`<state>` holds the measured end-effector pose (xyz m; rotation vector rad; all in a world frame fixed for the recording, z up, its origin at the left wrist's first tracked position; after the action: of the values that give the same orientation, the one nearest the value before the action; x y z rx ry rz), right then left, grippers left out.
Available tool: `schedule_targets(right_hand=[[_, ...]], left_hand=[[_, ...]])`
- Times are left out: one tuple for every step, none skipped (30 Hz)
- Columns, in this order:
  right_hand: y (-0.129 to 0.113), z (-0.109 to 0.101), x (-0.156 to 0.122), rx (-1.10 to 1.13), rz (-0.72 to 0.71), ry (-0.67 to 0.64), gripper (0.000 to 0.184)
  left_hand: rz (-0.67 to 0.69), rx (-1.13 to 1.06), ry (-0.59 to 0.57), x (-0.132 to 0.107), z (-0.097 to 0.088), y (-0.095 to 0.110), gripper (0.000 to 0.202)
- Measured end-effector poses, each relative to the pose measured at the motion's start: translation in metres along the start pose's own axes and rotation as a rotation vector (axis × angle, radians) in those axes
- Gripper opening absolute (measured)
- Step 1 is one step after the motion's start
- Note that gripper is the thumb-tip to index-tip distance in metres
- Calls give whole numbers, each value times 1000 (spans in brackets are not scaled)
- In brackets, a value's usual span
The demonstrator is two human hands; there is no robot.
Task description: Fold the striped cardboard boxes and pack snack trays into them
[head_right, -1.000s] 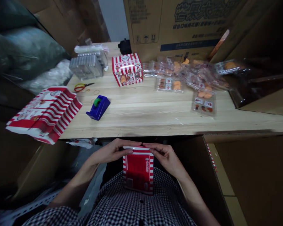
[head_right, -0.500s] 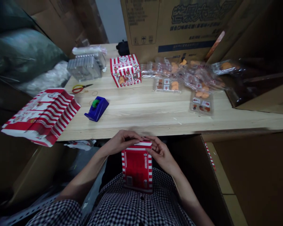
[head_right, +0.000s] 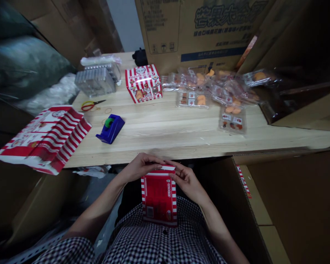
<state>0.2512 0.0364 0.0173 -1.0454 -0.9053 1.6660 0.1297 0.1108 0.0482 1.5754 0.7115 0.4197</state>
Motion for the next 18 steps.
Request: schedule_targets(right_hand=[[0,0,0,2,-4,-4,49],[-1,0,0,0,-10,-5,50],[-2,0,-1,-4,-16,-4,50],[-2,-1,-1,-11,-20,-1,51],[-2,-1,-1,-18,-19,-2,51],[-2,-1,-1,-22,-17,-6,50],[-2,-1,-1,-24,-15,-13,48],[-2,0,-1,-24,-10,-23,47],[-1,1,-1,-22,-5,-35,46],[-1,1,-1,-20,-1,-43,44],[0,2,-1,-16,3,-47,44],[0,3,-1,-13,5,-48,43],[0,3,-1,-10,7,-49,43],[-1,4,0,-11,8,-51,43],[-1,5,0,-15,9,-56,42],[-1,7,0,-24,11,-64,41],[-2,8,0,-33,14,-73,41],[-2,9,0,-41,18,-81,41]], left_hand=[[-4,-8,10,0,0,-1,19],[-7,-12,19,1,0,-2,19],[-8,-14,27,1,-1,-3,18],[-9,-13,34,1,-1,-3,18],[-7,-9,38,1,-1,-3,18],[-3,-1,37,0,-1,-2,17],[1,11,32,0,0,-2,17],[3,27,26,0,0,-1,17],[3,45,19,-1,0,0,18],[1,64,14,-1,0,0,18],[0,80,13,-2,0,0,18],[0,92,16,-2,-1,1,18],[0,101,15,-2,-1,2,18],[-2,106,11,-2,-1,2,18],[-8,107,3,-2,0,3,18],[-16,106,-7,-1,0,3,19],[-27,108,-16,0,1,3,20],[-37,115,-22,1,1,3,21]])
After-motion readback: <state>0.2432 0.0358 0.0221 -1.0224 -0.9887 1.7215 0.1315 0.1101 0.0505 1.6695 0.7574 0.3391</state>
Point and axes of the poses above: each hand's wrist, its own x-axis towards the middle knuckle, its own z-axis out of the palm, y = z × x, the point moved 9 cm from there along x, towards the middle knuckle, and after that the axes turned 3 degrees about x, right-handed, at the moved point
